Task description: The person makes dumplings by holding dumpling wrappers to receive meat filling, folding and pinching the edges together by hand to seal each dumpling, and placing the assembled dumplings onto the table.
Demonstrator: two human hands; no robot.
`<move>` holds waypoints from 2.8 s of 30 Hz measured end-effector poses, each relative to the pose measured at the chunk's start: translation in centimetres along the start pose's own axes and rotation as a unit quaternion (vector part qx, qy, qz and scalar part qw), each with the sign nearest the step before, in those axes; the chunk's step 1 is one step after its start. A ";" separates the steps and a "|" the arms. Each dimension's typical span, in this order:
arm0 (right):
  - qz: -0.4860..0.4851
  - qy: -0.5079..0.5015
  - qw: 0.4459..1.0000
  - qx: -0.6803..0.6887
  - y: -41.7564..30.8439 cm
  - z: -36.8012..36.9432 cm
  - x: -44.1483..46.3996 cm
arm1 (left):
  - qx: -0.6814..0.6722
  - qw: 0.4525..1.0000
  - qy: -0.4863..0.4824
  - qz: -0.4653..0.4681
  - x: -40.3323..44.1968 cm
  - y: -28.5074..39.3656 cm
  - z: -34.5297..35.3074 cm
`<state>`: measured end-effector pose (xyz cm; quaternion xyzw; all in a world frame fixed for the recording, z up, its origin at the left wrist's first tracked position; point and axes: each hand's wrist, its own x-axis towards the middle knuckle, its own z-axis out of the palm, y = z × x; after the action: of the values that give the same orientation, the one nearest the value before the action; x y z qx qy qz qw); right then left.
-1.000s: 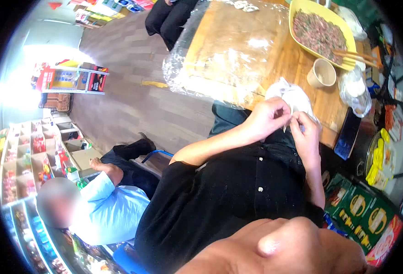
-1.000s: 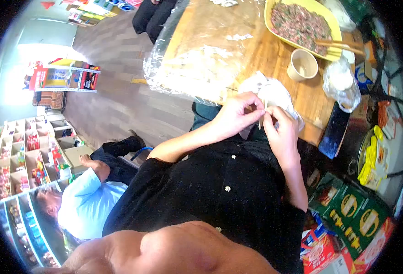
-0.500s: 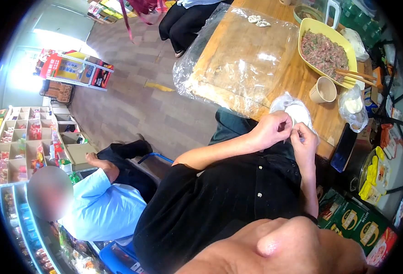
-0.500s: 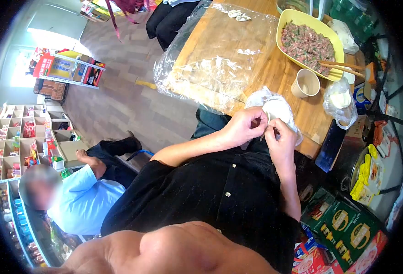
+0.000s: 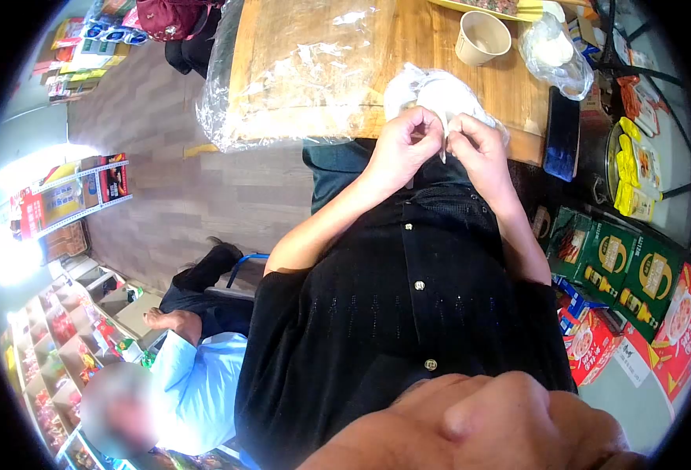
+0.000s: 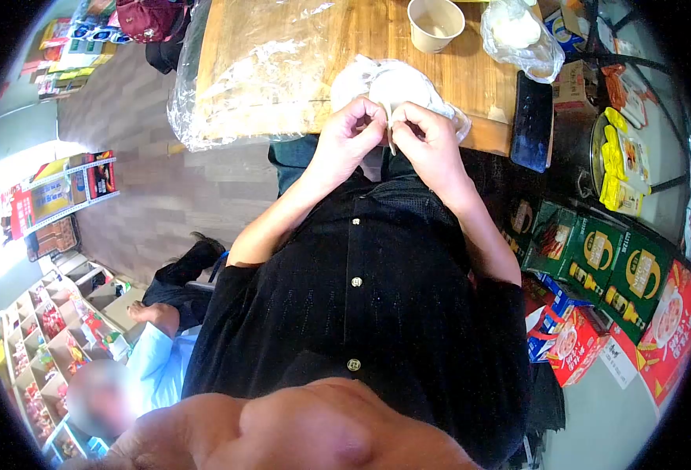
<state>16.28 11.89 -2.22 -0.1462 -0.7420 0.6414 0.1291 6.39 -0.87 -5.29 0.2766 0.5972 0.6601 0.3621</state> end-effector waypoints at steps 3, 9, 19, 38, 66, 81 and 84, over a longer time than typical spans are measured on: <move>0.010 -0.013 0.999 0.035 0.0 -0.1 0.1 | -0.069 0.997 -0.015 -0.029 0.1 0.1 -0.1; -0.005 -0.016 1.000 0.025 0.5 0.0 0.0 | -0.074 0.996 -0.037 -0.014 -0.1 0.4 -0.2; 0.000 -0.020 1.000 0.022 0.4 0.0 0.2 | -0.072 0.997 -0.025 -0.013 0.0 0.1 -0.6; 0.025 -0.037 0.997 0.071 0.7 -0.1 0.6 | -0.107 0.992 -0.050 -0.038 -0.1 -0.2 -1.2; 0.031 0.024 0.998 0.044 1.0 0.5 -0.5 | -0.175 0.976 -0.054 -0.119 0.0 1.1 -1.0; 0.056 0.007 0.994 0.090 0.6 0.9 -1.0 | -0.271 0.952 -0.043 -0.137 -1.1 1.1 -1.1; 0.045 -0.001 0.998 0.053 0.3 0.8 -1.0 | -0.266 0.955 -0.050 -0.123 -1.1 1.1 -0.9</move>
<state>16.95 10.78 -2.68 -0.1719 -0.6999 0.6850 0.1065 6.20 -2.31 -4.23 0.1271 0.4111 0.7305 0.5303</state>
